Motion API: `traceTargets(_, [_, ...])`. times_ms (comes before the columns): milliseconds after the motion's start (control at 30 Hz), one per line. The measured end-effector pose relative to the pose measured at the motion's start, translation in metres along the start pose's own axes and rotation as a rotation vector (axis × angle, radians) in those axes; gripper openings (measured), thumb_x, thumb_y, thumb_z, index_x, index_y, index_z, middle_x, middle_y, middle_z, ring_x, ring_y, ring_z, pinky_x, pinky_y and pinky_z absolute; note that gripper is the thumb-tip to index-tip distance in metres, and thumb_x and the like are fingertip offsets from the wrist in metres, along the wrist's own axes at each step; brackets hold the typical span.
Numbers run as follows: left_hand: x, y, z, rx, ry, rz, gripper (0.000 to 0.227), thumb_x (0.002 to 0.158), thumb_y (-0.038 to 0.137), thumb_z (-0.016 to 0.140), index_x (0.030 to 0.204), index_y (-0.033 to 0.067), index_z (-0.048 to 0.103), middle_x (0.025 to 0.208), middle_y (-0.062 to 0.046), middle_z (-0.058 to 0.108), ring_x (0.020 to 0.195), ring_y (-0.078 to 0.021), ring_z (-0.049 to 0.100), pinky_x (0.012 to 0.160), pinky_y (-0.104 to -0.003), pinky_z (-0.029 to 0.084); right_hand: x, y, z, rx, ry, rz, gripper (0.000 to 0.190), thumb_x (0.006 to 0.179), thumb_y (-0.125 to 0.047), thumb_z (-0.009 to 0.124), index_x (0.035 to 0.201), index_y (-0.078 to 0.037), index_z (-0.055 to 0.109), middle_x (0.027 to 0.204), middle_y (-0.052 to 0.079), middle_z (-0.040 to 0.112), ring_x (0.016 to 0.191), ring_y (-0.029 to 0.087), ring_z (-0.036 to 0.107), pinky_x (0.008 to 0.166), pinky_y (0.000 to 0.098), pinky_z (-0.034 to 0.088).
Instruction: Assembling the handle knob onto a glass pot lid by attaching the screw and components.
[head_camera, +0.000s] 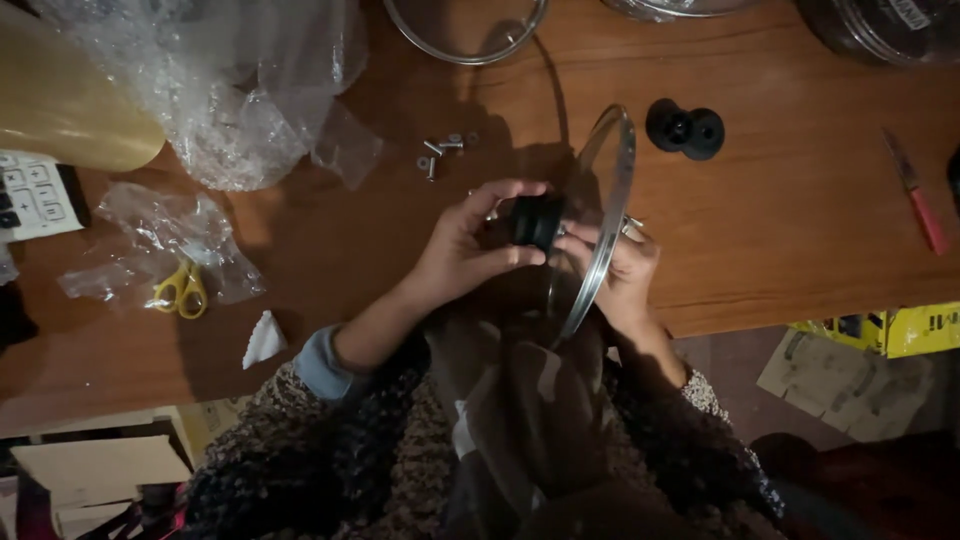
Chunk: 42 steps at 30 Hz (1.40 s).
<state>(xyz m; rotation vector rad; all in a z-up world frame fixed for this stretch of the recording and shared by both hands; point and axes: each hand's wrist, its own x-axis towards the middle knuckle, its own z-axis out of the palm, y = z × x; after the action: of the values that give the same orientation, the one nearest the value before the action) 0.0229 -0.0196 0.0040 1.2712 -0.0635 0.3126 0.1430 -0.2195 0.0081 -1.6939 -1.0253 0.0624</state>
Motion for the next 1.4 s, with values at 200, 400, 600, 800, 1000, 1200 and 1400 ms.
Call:
traceTargets(200, [0.003,0.005,-0.001,0.082,-0.036,0.027,0.067,0.094,0.000,0.080,0.151,0.0133,0.048,0.156,-0.012,0.056,0.144,-0.0247,0.058,0.117,-0.039,0.054,-0.017,0.023,0.003,0.151,0.032,0.043,0.010,0.097,-0.001,0.075,0.105,-0.006,0.077,0.104,0.010,0.079,0.078,0.013,0.078,0.060,0.0238,0.059])
traceTargets(400, [0.005,0.007,0.000,0.020,-0.065,0.041,0.065,0.095,-0.001,0.079,0.151,0.0155,0.050,0.157,-0.011,0.054,0.146,-0.0246,0.057,0.115,-0.039,0.059,0.005,-0.018,0.003,-0.108,0.049,0.036,0.015,0.093,-0.003,0.081,0.107,-0.002,0.074,0.097,0.010,0.075,0.084,0.019,0.073,0.073,0.0272,0.058])
traceTargets(600, [0.007,0.023,0.003,0.112,-0.027,0.046,0.065,0.091,-0.003,0.082,0.148,0.0087,0.053,0.156,-0.011,0.055,0.147,-0.0257,0.054,0.125,-0.041,0.047,-0.016,0.031,0.014,0.042,0.142,-0.079,0.024,0.093,0.000,0.082,0.111,-0.006,0.067,0.099,0.007,0.076,0.088,0.019,0.077,0.074,0.0271,0.064])
traceTargets(800, [0.004,0.019,0.000,0.034,0.033,-0.042,0.064,0.092,0.001,0.081,0.150,0.0082,0.054,0.158,-0.010,0.054,0.148,-0.0243,0.053,0.126,-0.039,0.046,0.012,-0.018,0.001,-0.029,-0.025,-0.050,0.029,0.085,0.002,0.085,0.108,-0.004,0.069,0.100,0.010,0.075,0.088,0.021,0.075,0.076,0.0307,0.062])
traceTargets(1000, [0.004,0.015,-0.007,0.223,0.078,0.000,0.065,0.089,0.004,0.085,0.148,0.0109,0.058,0.153,-0.007,0.052,0.143,-0.0221,0.051,0.120,-0.036,0.046,0.020,-0.024,0.005,-0.054,-0.037,-0.081,0.029,0.091,0.009,0.076,0.117,-0.001,0.069,0.103,0.012,0.074,0.091,0.021,0.075,0.077,0.0317,0.060])
traceTargets(1200, [0.002,0.008,-0.014,0.080,0.072,-0.048,0.063,0.091,0.002,0.082,0.149,0.0121,0.058,0.150,-0.006,0.053,0.139,-0.0203,0.055,0.120,-0.037,0.049,0.017,-0.008,0.010,-0.102,-0.055,-0.169,0.024,0.093,0.002,0.081,0.113,-0.002,0.070,0.098,0.010,0.074,0.084,0.019,0.075,0.069,0.0296,0.061])
traceTargets(1400, [-0.001,-0.008,-0.018,-0.075,0.073,-0.077,0.058,0.098,0.000,0.074,0.152,0.0104,0.055,0.148,-0.008,0.058,0.136,-0.0193,0.060,0.119,-0.037,0.052,0.008,0.009,0.019,-0.299,0.003,-0.184,0.021,0.094,-0.013,0.084,0.109,-0.005,0.072,0.093,0.009,0.075,0.076,0.017,0.072,0.063,0.0298,0.060])
